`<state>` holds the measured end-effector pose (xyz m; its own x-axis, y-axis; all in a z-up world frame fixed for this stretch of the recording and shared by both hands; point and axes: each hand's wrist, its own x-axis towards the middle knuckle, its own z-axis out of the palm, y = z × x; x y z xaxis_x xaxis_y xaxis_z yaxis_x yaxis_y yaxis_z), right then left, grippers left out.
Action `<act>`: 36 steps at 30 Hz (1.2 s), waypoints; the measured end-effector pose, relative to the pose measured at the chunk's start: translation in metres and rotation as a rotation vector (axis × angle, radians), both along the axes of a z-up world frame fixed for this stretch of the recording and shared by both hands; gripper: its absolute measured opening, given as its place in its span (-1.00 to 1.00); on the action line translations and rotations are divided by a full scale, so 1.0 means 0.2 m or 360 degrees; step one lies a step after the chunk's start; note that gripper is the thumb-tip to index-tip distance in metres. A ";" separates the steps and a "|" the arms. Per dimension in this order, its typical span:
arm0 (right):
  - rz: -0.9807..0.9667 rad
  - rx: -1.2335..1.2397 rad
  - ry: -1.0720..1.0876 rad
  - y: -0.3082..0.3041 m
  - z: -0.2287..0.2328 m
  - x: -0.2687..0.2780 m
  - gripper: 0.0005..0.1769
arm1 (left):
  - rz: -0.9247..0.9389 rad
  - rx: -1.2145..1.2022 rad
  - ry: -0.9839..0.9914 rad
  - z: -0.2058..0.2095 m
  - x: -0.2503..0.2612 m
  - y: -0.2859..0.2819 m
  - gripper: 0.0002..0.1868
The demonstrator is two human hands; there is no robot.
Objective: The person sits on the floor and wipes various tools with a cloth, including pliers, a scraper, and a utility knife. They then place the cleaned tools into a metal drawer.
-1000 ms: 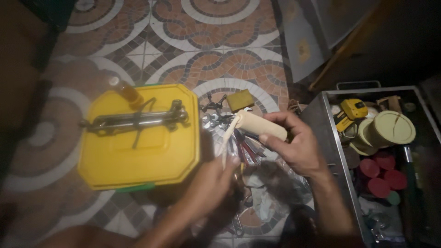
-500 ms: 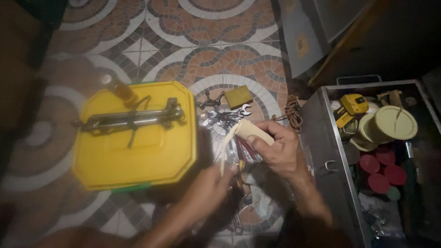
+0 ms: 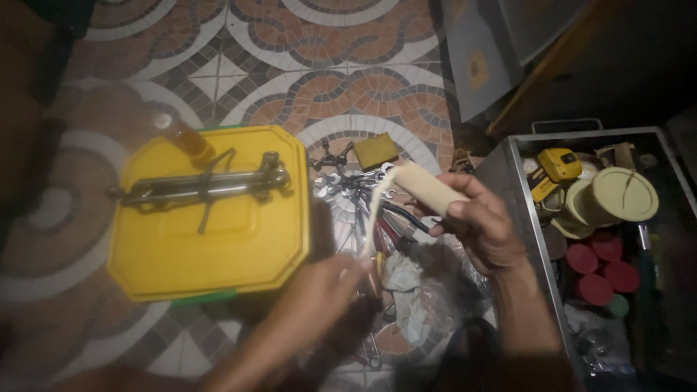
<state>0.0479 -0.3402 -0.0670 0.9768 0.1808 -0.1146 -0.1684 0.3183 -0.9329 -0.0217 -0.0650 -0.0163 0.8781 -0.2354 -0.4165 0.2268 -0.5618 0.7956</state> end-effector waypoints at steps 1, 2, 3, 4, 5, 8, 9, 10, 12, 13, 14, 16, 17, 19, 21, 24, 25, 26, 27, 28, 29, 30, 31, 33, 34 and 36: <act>-0.0007 0.0070 -0.0015 0.01 0.01 0.00 -0.52 | 0.0061 -0.0044 0.0053 -0.01 0.00 0.00 -0.54; -0.0015 0.0140 -0.0030 0.03 0.02 -0.01 -0.53 | 0.0122 -0.0088 0.0107 -0.01 0.01 0.01 -0.55; -0.0021 0.0208 -0.0047 0.04 0.03 0.00 -0.55 | 0.0184 -0.0134 0.0159 -0.02 0.02 0.01 -0.56; -0.0100 0.0001 -0.0008 0.05 0.03 0.00 -0.54 | 0.0162 -0.0135 0.0074 -0.02 0.02 0.01 -0.56; -0.0182 -0.0208 0.0032 0.07 0.03 0.01 -0.53 | 0.0137 -0.0137 -0.0009 -0.02 0.02 0.02 -0.55; -0.0210 -0.0387 0.0084 0.08 0.01 0.00 -0.49 | 0.0133 -0.0156 -0.0099 -0.03 0.00 0.02 -0.54; -0.0182 -0.0370 0.0085 0.08 0.00 0.00 -0.47 | 0.0145 -0.0163 -0.0107 -0.03 0.00 0.02 -0.53; -0.0158 -0.0264 0.0075 0.07 -0.01 0.00 -0.47 | 0.0147 -0.0151 -0.0086 -0.03 0.00 0.02 -0.53; -0.0106 -0.0048 0.0065 0.06 -0.05 -0.02 -0.47 | 0.0155 -0.0121 -0.0035 -0.02 -0.01 0.02 -0.53; -0.0114 -0.0019 0.0059 0.05 -0.08 -0.02 -0.48 | 0.0143 -0.0124 -0.0088 -0.02 -0.02 0.03 -0.53; -0.0122 0.0009 0.0052 0.05 -0.10 -0.02 -0.49 | 0.0131 -0.0128 -0.0141 -0.02 -0.02 0.03 -0.53; -0.0146 0.0037 0.0055 0.05 -0.15 -0.01 -0.52 | 0.0129 -0.0096 -0.0165 -0.01 -0.02 0.01 -0.54; -0.0161 0.0039 0.0065 0.05 -0.17 -0.01 -0.54 | 0.0140 -0.0058 -0.0135 -0.01 -0.01 0.01 -0.54; -0.0212 0.0049 0.0075 0.05 -0.23 -0.01 -0.58 | 0.0142 -0.0025 -0.0108 0.00 -0.01 0.00 -0.55; -0.0283 0.0065 0.0079 0.05 -0.27 -0.02 -0.60 | 0.0127 -0.0033 -0.0109 0.00 -0.02 -0.01 -0.58; -0.0393 -0.0020 0.0078 0.04 -0.32 -0.01 -0.63 | 0.0147 -0.0062 -0.0097 0.00 -0.02 -0.02 -0.60; -0.0410 -0.0053 0.0061 0.04 -0.32 0.00 -0.64 | 0.0137 -0.0060 -0.0100 0.00 -0.02 -0.02 -0.59; -0.0428 -0.0086 0.0044 0.05 -0.32 0.00 -0.64 | 0.0126 -0.0059 -0.0104 0.00 -0.03 -0.02 -0.58; -0.0449 -0.0119 0.0026 0.05 -0.31 0.00 -0.65 | 0.0113 -0.0057 -0.0109 0.00 -0.02 -0.03 -0.57; -0.0473 -0.0112 0.0062 0.05 -0.30 0.00 -0.64 | 0.0111 -0.0004 -0.0115 0.00 -0.02 -0.03 -0.58; -0.0497 -0.0103 0.0097 0.06 -0.29 0.00 -0.64 | 0.0111 0.0052 -0.0124 -0.01 -0.01 -0.04 -0.58; -0.0520 -0.0094 0.0132 0.07 -0.27 0.00 -0.63 | 0.0111 0.0107 -0.0132 -0.01 -0.01 -0.04 -0.58; -0.0521 -0.0058 0.0138 0.07 -0.24 0.00 -0.61 | 0.0104 0.0117 -0.0159 -0.03 0.00 -0.04 -0.58; -0.0518 0.0013 0.0150 0.08 -0.19 -0.02 -0.58 | 0.0092 0.0136 -0.0211 -0.05 0.01 -0.03 -0.57; -0.0463 -0.0018 0.0041 0.07 -0.16 -0.02 -0.57 | 0.0096 0.0082 -0.0173 -0.07 0.00 -0.02 -0.57; -0.0347 -0.0077 -0.0182 0.06 -0.11 -0.02 -0.52 | 0.0105 -0.0029 -0.0103 -0.10 -0.01 0.01 -0.58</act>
<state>0.0435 -0.3279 -0.0885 0.9992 -0.0389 -0.0048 0.0067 0.2898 -0.9571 -0.0242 -0.0628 -0.0365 0.9169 -0.1830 -0.3547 0.2109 -0.5325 0.8197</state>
